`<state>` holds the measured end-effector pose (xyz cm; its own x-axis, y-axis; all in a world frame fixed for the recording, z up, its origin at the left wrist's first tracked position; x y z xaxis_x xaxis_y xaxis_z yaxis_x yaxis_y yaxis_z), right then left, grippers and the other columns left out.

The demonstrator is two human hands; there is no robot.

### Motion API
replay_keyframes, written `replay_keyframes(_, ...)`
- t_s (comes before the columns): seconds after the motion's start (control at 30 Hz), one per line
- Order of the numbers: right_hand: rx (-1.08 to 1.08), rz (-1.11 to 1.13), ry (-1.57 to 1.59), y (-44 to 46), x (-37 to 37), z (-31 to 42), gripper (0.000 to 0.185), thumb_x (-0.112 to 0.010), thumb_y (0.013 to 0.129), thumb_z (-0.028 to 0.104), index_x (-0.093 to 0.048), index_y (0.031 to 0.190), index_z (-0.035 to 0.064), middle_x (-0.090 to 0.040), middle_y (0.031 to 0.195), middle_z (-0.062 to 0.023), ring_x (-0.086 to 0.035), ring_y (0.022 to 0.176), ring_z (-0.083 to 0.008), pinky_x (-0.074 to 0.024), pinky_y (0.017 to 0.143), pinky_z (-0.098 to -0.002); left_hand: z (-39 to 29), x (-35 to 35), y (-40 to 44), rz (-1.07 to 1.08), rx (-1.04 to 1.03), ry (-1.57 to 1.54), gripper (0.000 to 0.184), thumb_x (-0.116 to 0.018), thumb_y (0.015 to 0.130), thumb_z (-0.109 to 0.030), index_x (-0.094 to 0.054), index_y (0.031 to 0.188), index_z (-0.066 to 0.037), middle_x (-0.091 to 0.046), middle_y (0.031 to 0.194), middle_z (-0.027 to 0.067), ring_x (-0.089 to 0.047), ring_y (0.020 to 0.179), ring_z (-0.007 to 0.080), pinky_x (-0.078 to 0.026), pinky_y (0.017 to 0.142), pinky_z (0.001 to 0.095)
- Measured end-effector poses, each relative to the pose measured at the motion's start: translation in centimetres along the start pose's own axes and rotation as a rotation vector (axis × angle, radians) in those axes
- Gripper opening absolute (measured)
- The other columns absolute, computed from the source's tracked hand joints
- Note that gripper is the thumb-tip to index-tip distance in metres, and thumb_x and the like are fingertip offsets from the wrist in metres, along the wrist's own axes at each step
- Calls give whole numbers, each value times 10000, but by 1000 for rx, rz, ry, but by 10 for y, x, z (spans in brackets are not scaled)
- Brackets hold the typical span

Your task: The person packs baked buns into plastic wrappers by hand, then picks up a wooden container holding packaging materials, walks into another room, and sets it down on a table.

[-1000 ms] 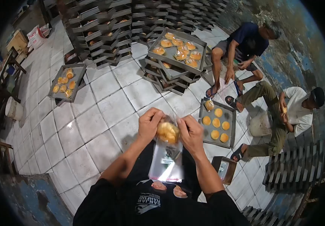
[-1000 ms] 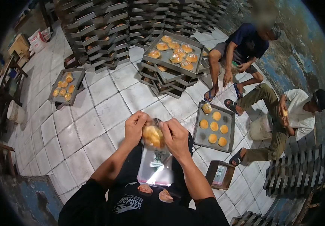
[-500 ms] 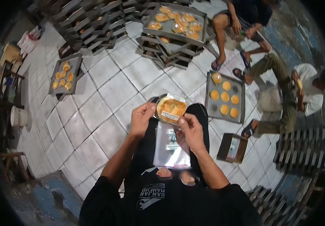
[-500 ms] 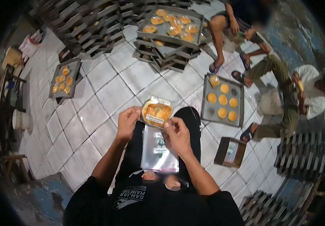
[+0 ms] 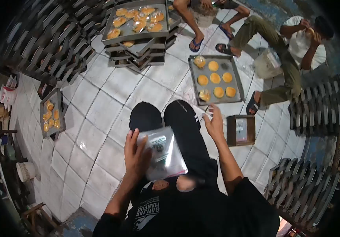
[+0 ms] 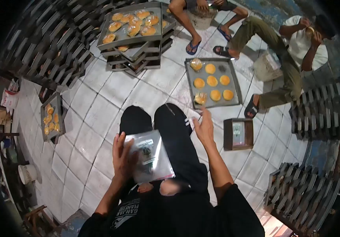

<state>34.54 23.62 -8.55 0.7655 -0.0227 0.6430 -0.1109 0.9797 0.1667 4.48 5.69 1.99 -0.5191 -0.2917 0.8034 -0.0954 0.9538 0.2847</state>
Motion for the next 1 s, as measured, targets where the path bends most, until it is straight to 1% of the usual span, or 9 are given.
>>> replay_keyframes(0.23, 528, 417, 163, -54, 40, 201, 396, -784, 709, 67, -618, 1068, 43, -577, 1091, -94, -534, 1089, -325, -431, 939, -403, -32, 13, -16, -125, -353, 68, 358, -784, 759, -9, -735, 1104, -91, -487, 1447, 204, -474, 1312, 463, -442, 1069, 467)
replay_keyframes(0.37, 478, 535, 364, -47, 71, 213, 291, -729, 722, -40, -650, 992, 36, -620, 959, -95, -596, 925, -312, -496, 817, -364, -34, 11, 6, 226, 407, -1010, 194, -671, 871, 6, -719, 1059, 12, -617, 1203, 136, -594, 1093, 225, -509, 876, 334)
replay_keyframes(0.47, -219, 838, 982, -9, 55, 118, 276, -714, 769, -19, -673, 1039, 24, -671, 989, -134, -657, 872, -302, -539, 811, -357, -18, 5, 10, 598, 488, -904, 142, -616, 918, 3, -706, 1023, 36, -703, 920, 84, -663, 826, 136, -524, 703, 262)
replay_keyframes(0.53, -515, 617, 1381, 22, 15, -13, 313, -722, 859, 158, -663, 1127, 6, -697, 1063, -153, -697, 912, -258, -555, 856, -360, -9, 12, 52, 271, 618, -1028, 192, -636, 930, -131, -624, 775, -19, -661, 731, 80, -594, 606, 126, -499, 584, 301)
replay_keyframes(0.6, -284, 419, -460, 15, -29, -191, 455, -720, 872, 344, -636, 1191, 30, -702, 1062, -141, -688, 968, -199, -564, 823, -362, 17, 2, 88, -55, 605, -1157, 202, -568, 1006, -198, -581, 1004, 3, -663, 836, 107, -619, 669, 160, -532, 654, 319)
replay_keyframes(0.63, -195, 875, -692, 6, -47, -239, 451, -713, 867, 352, -640, 1183, 38, -702, 1049, -142, -689, 916, -187, -565, 783, -355, 17, -6, 106, -143, 682, -1123, 206, -553, 1018, -204, -578, 994, -1, -660, 836, 109, -621, 683, 165, -532, 672, 318)
replay_keyframes(0.73, -951, 947, 39, 22, -51, -264, 440, -688, 863, 397, -671, 1179, 91, -702, 1066, -147, -668, 853, -188, -552, 806, -363, 42, -44, 115, -132, 764, -1050, 243, -545, 1029, -243, -559, 1022, -1, -638, 800, 92, -600, 657, 162, -502, 603, 295)
replay_keyframes(0.83, -348, 563, -313, 101, -70, -345, 365, -683, 847, 331, -690, 1012, 5, -727, 909, -149, -678, 850, -250, -531, 821, -380, 38, -65, 119, -136, 730, -976, 233, -572, 1016, -256, -535, 1025, -26, -559, 701, 42, -527, 561, 126, -436, 486, 264)
replay_keyframes(1.0, -357, 257, -467, 197, -91, -429, 462, -551, 931, 350, -602, 1227, -1, -645, 1167, -253, -610, 1103, -419, -483, 973, -475, 32, -62, 129, -51, 736, -877, 247, -541, 1025, -261, -511, 1104, -28, -595, 772, 79, -512, 517, 136, -423, 454, 258)
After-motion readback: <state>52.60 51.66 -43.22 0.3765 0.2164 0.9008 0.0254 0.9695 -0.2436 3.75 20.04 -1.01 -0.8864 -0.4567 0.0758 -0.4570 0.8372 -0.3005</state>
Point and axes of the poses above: each hand's wrist, its own y-axis towards the middle knuckle, its own x-axis out of the back of the hand, z = x × y, the point moved 6 cm from there along y, towards the middle knuckle
